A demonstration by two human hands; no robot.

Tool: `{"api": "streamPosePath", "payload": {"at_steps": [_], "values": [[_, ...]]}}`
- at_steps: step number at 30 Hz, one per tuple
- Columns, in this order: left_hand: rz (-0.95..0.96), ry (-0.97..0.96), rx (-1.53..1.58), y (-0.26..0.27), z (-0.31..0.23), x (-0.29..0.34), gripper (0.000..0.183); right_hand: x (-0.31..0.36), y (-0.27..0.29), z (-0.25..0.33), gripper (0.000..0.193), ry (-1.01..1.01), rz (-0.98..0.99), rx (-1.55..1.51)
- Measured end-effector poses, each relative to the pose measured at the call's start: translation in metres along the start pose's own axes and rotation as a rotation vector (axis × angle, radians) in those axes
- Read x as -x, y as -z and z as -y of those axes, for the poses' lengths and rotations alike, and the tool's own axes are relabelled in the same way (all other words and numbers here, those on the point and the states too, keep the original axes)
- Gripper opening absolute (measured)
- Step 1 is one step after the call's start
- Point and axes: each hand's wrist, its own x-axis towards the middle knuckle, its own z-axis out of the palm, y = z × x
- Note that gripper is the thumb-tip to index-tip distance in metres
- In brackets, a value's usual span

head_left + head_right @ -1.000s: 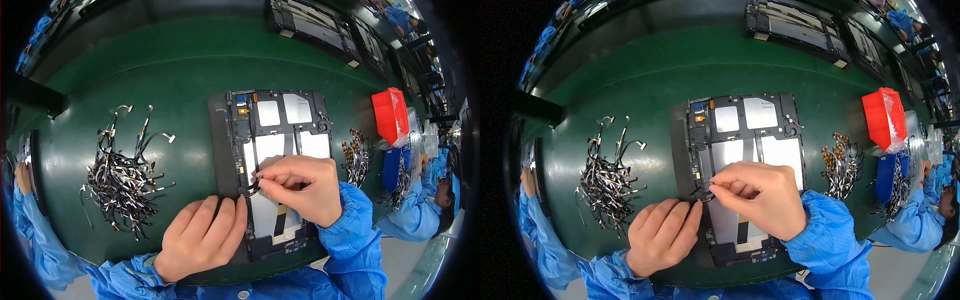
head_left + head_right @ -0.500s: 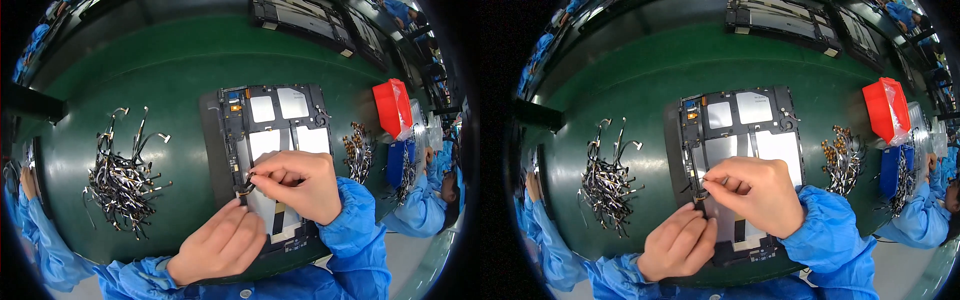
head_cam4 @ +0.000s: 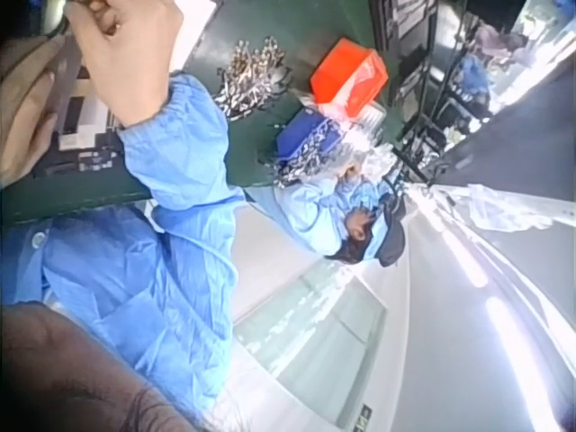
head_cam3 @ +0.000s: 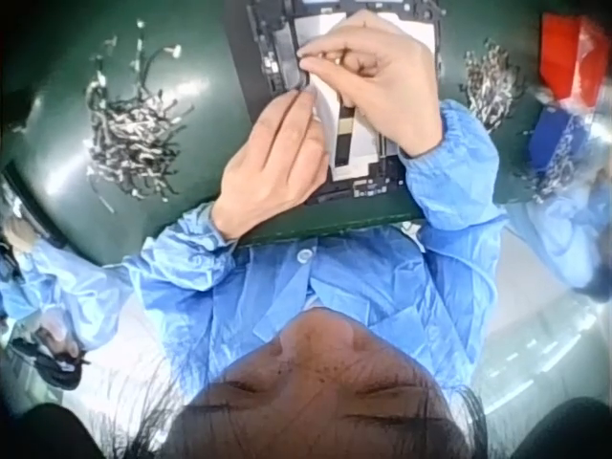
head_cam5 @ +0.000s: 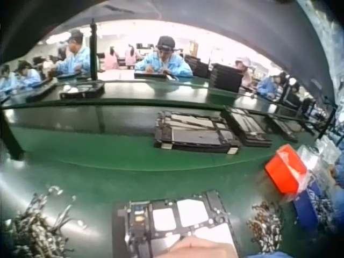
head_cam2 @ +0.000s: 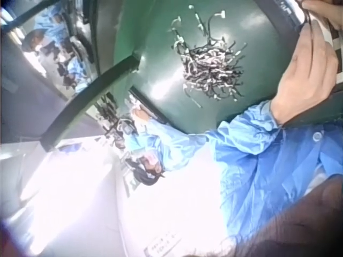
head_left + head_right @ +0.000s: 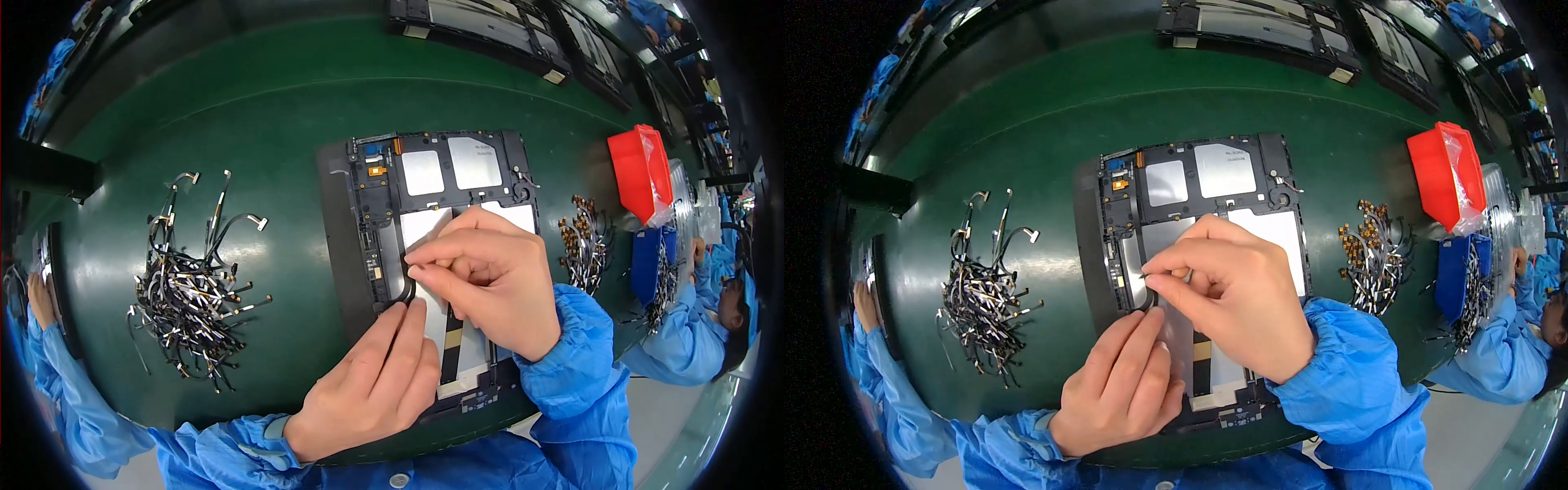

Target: The person assembles internal ribbon cables and components into a tablet housing by hand, taking them from a component tray and connecting them inside the tablet.

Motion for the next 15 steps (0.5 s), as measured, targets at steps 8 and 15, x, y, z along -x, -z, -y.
{"api": "streamPosePath", "payload": {"at_steps": [8, 15], "values": [[0.003, 0.035, -0.027, -0.0015, 0.0000, -0.0003, 0.020, 0.0006, -0.0055, 0.0014, 0.019, 0.102, -0.071, 0.122], [-0.013, 0.016, 0.073, -0.0048, 0.0000, 0.0014, 0.033, -0.0084, -0.0031, 0.0040, 0.014, 0.085, -0.102, 0.143]]}}
